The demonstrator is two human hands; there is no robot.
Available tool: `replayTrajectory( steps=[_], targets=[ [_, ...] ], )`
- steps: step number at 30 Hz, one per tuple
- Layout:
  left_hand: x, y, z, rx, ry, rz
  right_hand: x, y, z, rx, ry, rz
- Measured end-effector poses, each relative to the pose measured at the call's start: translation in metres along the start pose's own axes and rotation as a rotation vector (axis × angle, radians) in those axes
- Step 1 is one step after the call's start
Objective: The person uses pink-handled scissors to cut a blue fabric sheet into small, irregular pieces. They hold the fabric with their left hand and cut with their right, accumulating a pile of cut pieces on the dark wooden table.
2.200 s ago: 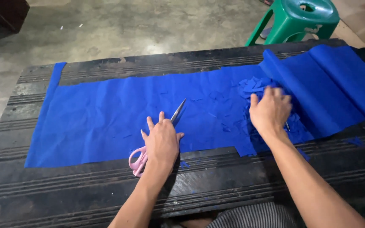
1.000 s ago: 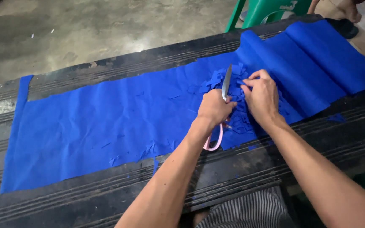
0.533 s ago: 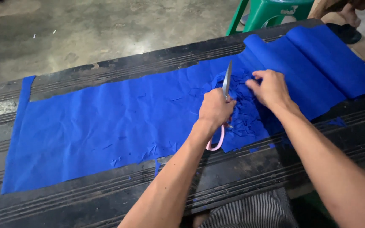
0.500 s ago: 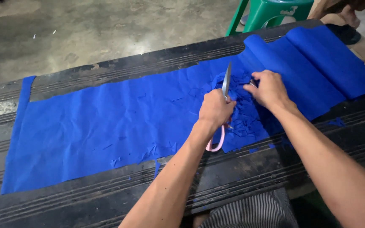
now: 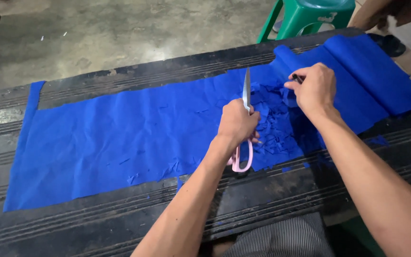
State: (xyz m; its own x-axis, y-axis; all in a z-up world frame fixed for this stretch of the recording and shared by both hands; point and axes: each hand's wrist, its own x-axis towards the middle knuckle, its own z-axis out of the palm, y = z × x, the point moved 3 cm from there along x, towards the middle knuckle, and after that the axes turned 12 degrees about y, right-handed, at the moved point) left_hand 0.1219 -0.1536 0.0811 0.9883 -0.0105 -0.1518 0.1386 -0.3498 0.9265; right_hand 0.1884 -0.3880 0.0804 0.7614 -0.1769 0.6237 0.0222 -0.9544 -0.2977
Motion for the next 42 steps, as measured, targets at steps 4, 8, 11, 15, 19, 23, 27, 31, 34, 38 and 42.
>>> replayTrajectory(
  steps=[4, 8, 11, 15, 19, 23, 27, 31, 34, 38, 42],
  targets=[
    [-0.006, 0.005, -0.001, -0.006, 0.008, -0.009, 0.003, -0.010, -0.008, 0.040, 0.056, -0.049],
    [-0.033, 0.031, -0.021, -0.029, -0.013, -0.059, 0.001, -0.021, -0.021, 0.042, 0.084, -0.003],
    [-0.028, 0.010, -0.017, -0.273, -0.050, -0.131, -0.005, -0.045, -0.042, 0.056, 0.134, -0.005],
    [-0.030, 0.013, -0.023, -0.599, -0.065, -0.153, -0.019, -0.096, -0.077, 0.109, 0.208, -0.090],
    [-0.042, 0.016, -0.042, -0.613, -0.021, -0.097, -0.038, -0.131, -0.069, 0.452, 0.083, 0.111],
    [-0.057, 0.012, -0.066, -0.586, 0.070, -0.181, -0.075, -0.157, -0.055, 0.826, -0.262, 0.648],
    [-0.060, -0.018, -0.081, -0.456, 0.149, -0.239, -0.105, -0.155, -0.025, 0.981, -0.454, 0.967],
    [-0.069, -0.025, -0.096, -0.395, 0.142, -0.260, -0.134, -0.165, -0.005, 1.017, -0.552, 1.057],
    [-0.076, -0.023, -0.108, -0.306, 0.169, -0.233, -0.146, -0.172, -0.003, 0.947, -0.501, 1.060],
    [-0.083, -0.041, -0.116, -0.119, 0.162, -0.291, -0.170, -0.173, 0.019, 0.946, -0.447, 1.031],
    [-0.085, -0.052, -0.121, 0.113, 0.166, -0.317, -0.178, -0.191, 0.013, 0.956, -0.480, 1.001]
  ],
)
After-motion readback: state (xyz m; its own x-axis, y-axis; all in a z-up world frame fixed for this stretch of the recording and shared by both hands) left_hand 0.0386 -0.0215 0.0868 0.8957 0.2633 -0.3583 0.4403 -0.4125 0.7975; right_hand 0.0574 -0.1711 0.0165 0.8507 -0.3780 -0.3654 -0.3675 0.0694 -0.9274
